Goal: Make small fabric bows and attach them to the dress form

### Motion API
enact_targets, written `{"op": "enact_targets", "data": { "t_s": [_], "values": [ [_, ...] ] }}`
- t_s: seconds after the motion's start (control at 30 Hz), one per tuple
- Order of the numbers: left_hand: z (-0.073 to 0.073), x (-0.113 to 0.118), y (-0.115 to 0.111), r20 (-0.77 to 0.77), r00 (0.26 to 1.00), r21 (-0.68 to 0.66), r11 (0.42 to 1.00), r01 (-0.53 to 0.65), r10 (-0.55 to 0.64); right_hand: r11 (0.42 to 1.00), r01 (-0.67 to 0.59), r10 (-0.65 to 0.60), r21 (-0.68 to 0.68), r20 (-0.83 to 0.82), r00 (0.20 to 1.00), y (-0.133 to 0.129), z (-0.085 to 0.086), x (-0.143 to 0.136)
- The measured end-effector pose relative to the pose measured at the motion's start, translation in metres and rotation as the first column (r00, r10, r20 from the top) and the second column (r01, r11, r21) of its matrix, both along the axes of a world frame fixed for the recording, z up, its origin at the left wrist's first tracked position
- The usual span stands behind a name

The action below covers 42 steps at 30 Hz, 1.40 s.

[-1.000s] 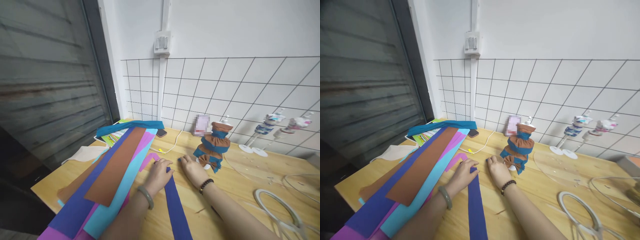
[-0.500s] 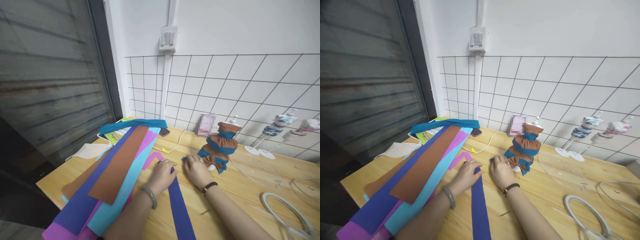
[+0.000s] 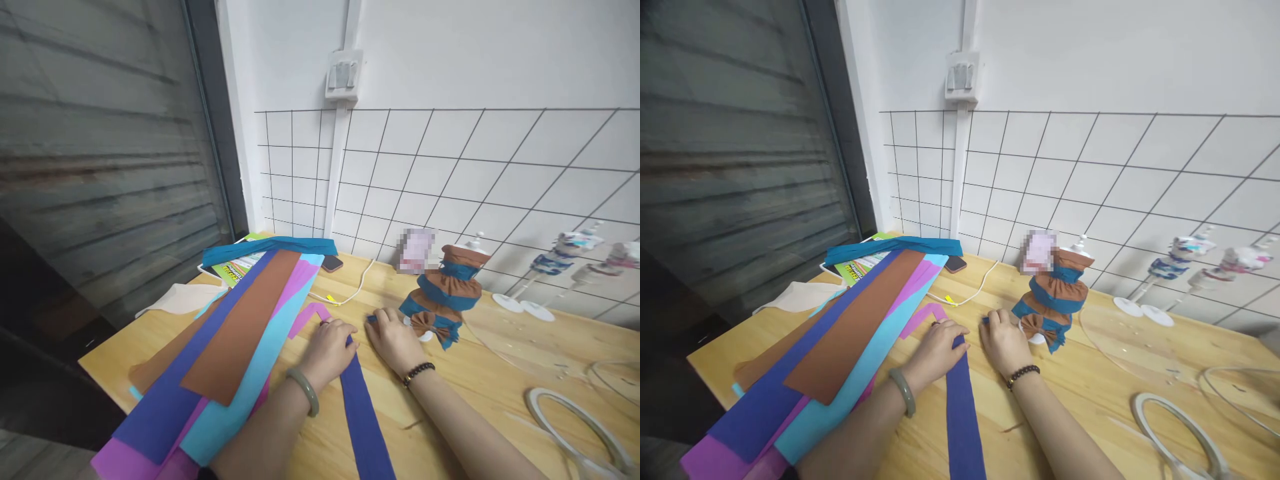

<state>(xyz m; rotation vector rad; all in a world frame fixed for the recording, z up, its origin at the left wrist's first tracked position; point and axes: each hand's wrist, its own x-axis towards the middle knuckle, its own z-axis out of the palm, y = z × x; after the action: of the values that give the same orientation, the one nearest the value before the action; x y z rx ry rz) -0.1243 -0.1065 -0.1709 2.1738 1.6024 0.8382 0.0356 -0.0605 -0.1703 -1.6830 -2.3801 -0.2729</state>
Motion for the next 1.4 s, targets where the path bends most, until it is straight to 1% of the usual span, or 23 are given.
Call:
{"op": "enact_targets", "data": {
  "t_s": [0.17,0.3,0.47,0.57,0.63,0.73,0.83,0.9,0.93,1.0,1.03,1.1,1.2,1.3,1.4],
  "values": [
    [0.002,0.000,-0.001,-0.004,1.000,0.000,1.000,0.005,-0.005,0.999,-0.006,0.008,-0.050,0.027,1.000,0.004,-0.001,-0.001],
    [0.001,0.000,-0.001,-0.001,1.000,0.007,1.000,0.002,-0.002,0.996,0.009,-0.010,-0.086,-0.013,1.000,0.008,-0.001,0.000],
    [-0.002,0.000,0.000,0.010,1.000,0.015,1.000,0.007,-0.007,0.986,0.107,-0.125,-0.128,-0.139,0.982,0.015,-0.001,0.003],
    [-0.001,-0.001,-0.001,0.023,1.000,0.013,1.000,0.013,-0.013,0.975,0.150,-0.187,-0.165,-0.241,0.952,0.019,0.000,0.003],
    [-0.001,-0.002,-0.001,0.036,0.999,0.009,1.000,0.016,-0.016,0.971,0.153,-0.208,-0.186,-0.325,0.923,0.020,0.003,0.001],
    [0.001,-0.002,-0.001,0.067,0.998,0.007,1.000,0.004,-0.004,0.970,0.097,-0.194,-0.223,-0.473,0.860,0.013,0.009,-0.005],
    [0.003,-0.001,-0.001,0.140,0.989,0.014,0.998,-0.057,0.054,0.951,-0.041,-0.170,-0.305,-0.630,0.758,-0.005,0.018,-0.011],
    [0.007,0.001,-0.001,0.270,0.959,0.006,0.995,-0.096,0.091,0.910,-0.146,-0.196,-0.389,-0.711,0.675,-0.021,0.025,-0.012],
    [0.009,0.003,-0.002,0.345,0.934,-0.004,0.995,-0.097,0.092,0.887,-0.190,-0.217,-0.422,-0.741,0.635,-0.029,0.028,-0.011],
    [0.015,0.007,-0.005,0.467,0.883,-0.020,0.999,-0.045,0.049,0.841,-0.269,-0.256,-0.469,-0.783,0.566,-0.044,0.035,-0.005],
    [0.018,0.009,-0.008,0.490,0.872,-0.019,1.000,0.004,0.006,0.822,-0.297,-0.277,-0.486,-0.797,0.537,-0.051,0.038,-0.001],
    [0.024,0.015,-0.014,0.489,0.868,-0.005,0.995,0.100,-0.085,0.801,-0.324,-0.315,-0.503,-0.814,0.487,-0.064,0.043,0.009],
    [0.033,0.023,-0.025,0.435,0.884,0.007,0.982,0.186,-0.171,0.787,-0.344,-0.358,-0.513,-0.832,0.423,-0.079,0.044,0.025],
    [0.038,0.030,-0.032,0.370,0.892,0.022,0.963,0.270,-0.259,0.769,-0.371,-0.396,-0.521,-0.843,0.363,-0.090,0.037,0.038],
    [0.039,0.037,-0.037,0.319,0.893,0.036,0.946,0.323,-0.317,0.757,-0.379,-0.429,-0.532,-0.843,0.326,-0.098,0.028,0.046]
  ]
}}
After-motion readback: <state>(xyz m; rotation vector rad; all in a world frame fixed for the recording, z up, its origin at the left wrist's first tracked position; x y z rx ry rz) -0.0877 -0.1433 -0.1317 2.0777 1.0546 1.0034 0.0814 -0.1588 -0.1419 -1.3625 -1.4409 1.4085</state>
